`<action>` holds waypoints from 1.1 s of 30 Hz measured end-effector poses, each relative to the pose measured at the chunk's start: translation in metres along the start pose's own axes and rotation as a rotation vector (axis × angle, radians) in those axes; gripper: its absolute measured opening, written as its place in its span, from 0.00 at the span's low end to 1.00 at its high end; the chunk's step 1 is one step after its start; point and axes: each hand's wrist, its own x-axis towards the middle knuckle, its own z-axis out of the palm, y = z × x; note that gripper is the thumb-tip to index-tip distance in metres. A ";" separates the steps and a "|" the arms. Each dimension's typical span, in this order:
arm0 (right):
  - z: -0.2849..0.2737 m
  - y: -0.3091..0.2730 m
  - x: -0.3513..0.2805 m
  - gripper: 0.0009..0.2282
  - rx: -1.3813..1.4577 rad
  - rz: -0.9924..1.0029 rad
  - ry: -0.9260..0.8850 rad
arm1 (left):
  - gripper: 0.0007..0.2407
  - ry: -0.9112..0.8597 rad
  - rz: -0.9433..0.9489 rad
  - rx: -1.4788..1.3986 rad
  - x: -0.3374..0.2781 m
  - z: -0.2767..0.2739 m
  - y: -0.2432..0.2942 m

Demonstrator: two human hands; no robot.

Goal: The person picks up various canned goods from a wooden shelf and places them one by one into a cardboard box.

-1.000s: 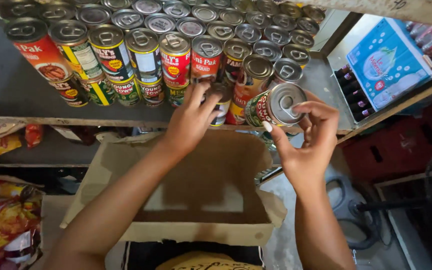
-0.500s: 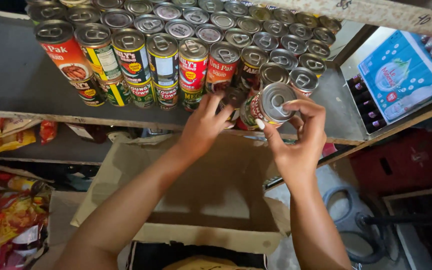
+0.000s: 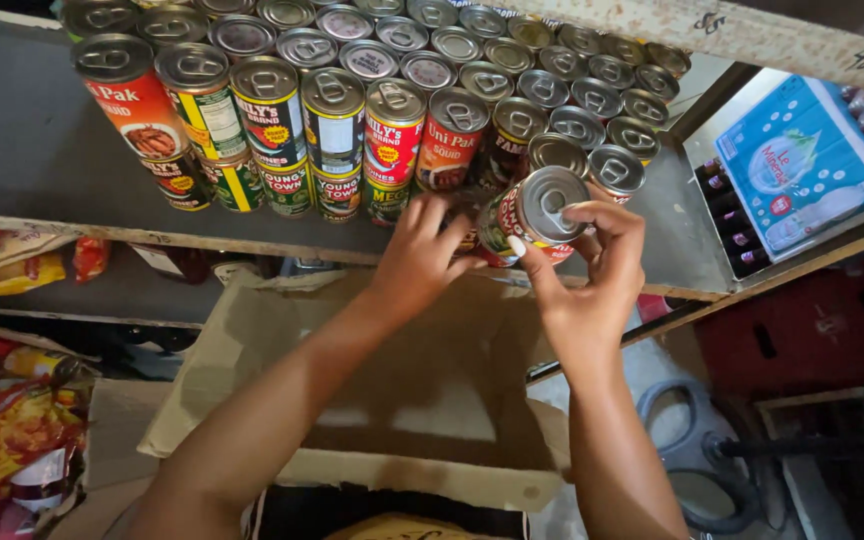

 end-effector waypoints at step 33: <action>0.102 0.023 -0.177 0.25 0.192 0.121 -1.896 | 0.30 -0.047 -0.337 0.058 -0.013 -0.055 0.001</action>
